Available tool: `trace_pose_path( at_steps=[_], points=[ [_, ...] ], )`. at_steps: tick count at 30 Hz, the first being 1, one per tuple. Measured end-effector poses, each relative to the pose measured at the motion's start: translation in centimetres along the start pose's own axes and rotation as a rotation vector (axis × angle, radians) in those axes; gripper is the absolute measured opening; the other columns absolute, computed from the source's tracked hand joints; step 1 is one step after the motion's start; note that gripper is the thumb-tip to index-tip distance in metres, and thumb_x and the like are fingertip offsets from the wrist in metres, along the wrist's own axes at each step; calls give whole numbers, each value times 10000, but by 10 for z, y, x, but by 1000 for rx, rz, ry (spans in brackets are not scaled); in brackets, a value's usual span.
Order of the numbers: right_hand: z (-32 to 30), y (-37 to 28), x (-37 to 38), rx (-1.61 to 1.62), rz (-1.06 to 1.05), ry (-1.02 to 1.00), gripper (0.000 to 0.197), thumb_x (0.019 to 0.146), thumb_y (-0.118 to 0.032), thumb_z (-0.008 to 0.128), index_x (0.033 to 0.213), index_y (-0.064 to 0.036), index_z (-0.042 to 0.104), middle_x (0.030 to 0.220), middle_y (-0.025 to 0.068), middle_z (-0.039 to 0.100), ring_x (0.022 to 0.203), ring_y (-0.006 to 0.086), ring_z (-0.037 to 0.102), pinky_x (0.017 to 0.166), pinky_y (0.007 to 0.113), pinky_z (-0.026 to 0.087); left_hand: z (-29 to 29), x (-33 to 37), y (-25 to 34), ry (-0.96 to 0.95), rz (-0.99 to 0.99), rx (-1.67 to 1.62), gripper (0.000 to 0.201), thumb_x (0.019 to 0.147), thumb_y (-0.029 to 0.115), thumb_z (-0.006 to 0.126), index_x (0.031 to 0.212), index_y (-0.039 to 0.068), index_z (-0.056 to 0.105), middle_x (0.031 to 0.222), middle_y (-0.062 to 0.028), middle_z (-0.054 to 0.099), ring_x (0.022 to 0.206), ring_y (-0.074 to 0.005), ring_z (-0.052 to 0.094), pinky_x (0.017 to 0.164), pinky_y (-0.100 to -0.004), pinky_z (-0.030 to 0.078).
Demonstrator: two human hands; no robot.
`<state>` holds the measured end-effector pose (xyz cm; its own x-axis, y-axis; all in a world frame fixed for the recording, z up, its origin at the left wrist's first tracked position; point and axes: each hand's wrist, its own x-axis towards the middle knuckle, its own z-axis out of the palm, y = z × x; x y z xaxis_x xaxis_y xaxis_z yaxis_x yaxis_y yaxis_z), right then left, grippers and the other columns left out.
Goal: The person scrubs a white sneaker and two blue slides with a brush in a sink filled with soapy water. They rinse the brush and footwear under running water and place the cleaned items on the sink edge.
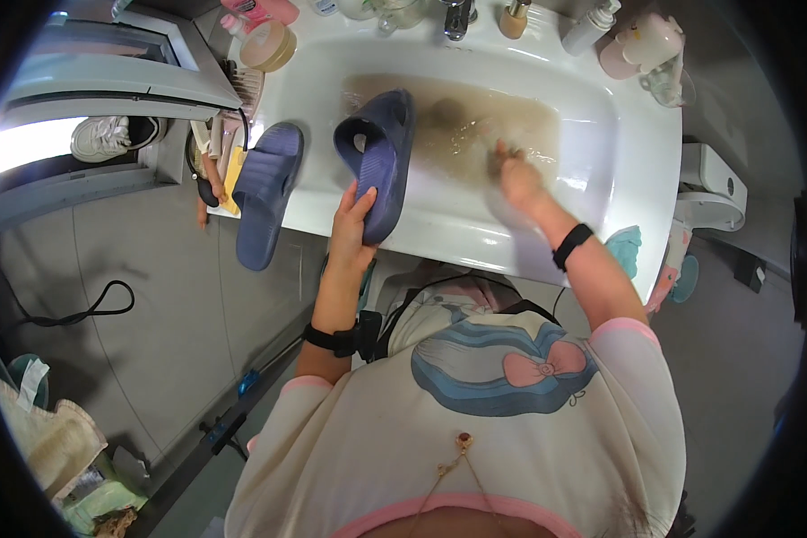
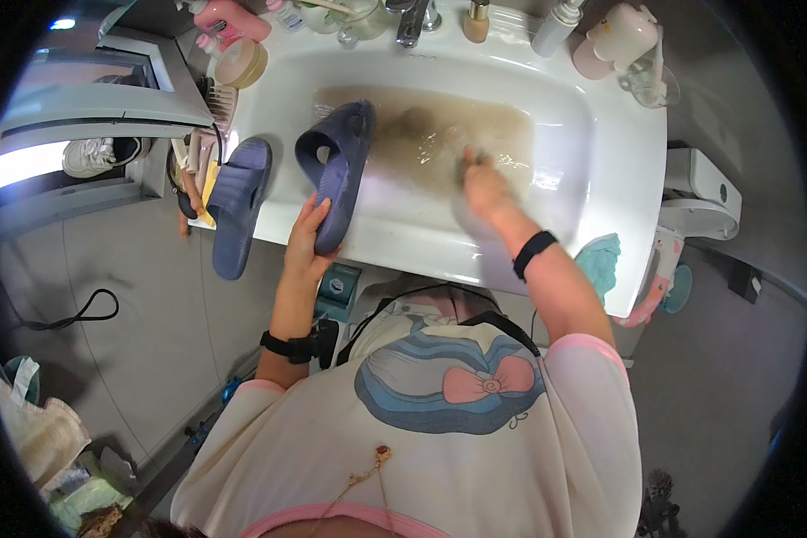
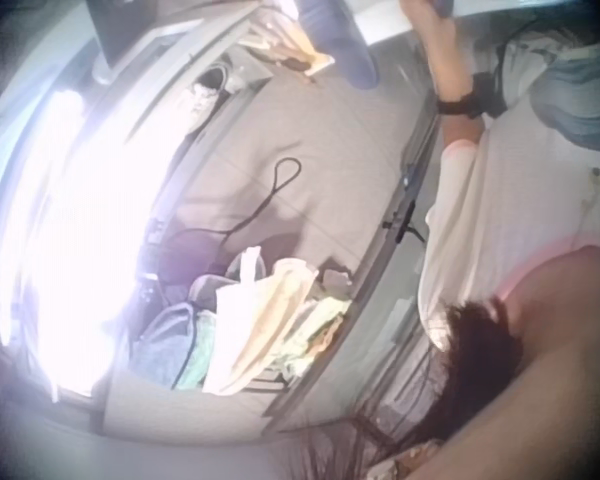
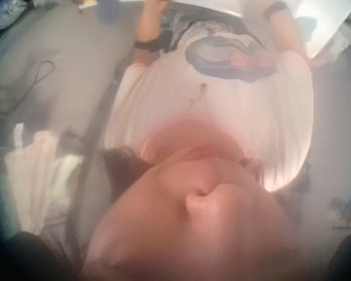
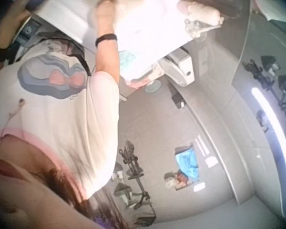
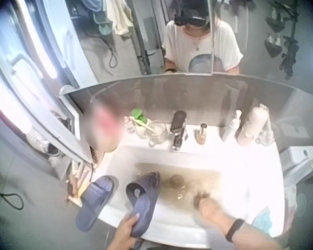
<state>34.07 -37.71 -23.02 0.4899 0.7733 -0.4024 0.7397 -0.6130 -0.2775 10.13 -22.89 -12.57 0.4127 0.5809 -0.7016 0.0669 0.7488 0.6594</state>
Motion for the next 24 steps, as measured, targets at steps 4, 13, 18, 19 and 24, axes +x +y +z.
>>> trace_pose_path(
  at_steps=[4, 13, 18, 19, 24],
  points=[
    [-26, 46, -12, -37, 156, -67, 525, 799, -64, 464, 1283, 68, 311, 1036, 296, 532, 879, 418, 592, 778, 459, 489, -6, -5, 7, -4, 47, -11, 518, 850, 223, 598, 1320, 153, 393, 965, -7, 572, 714, -99, 556, 499, -246, 433],
    [3, 2, -18, -9, -174, -115, 570, 753, -29, 465, 1307, 23, 338, 941, 302, 592, 887, 420, 599, 765, 463, 490, -18, -13, 14, 30, 72, -139, 455, 860, 204, 583, 1283, 153, 421, 823, 4, 571, 567, -82, 530, 405, -219, 394],
    [36, -79, 45, -15, -458, -113, 494, 834, -82, 412, 1324, -72, 351, 1115, 251, 540, 924, 411, 584, 774, 446, 484, -21, -22, 24, 97, 99, -162, 439, 878, 195, 560, 1287, 152, 406, 825, -8, 573, 536, -84, 523, 395, -215, 389],
    [38, -97, 55, -11, -488, -82, 481, 848, -100, 412, 1324, -75, 351, 1125, 251, 535, 936, 407, 582, 781, 443, 484, -25, -22, 25, 85, 106, -163, 441, 883, 193, 553, 1294, 151, 398, 825, -10, 572, 533, -87, 522, 392, -216, 388],
    [34, -120, 135, 38, -352, 79, 438, 895, -177, 417, 1317, -80, 353, 1153, 257, 509, 980, 392, 571, 798, 436, 487, -25, -27, 29, 36, 146, -190, 434, 907, 188, 512, 1313, 138, 367, 810, -22, 560, 510, -98, 511, 378, -223, 372]
  ],
)
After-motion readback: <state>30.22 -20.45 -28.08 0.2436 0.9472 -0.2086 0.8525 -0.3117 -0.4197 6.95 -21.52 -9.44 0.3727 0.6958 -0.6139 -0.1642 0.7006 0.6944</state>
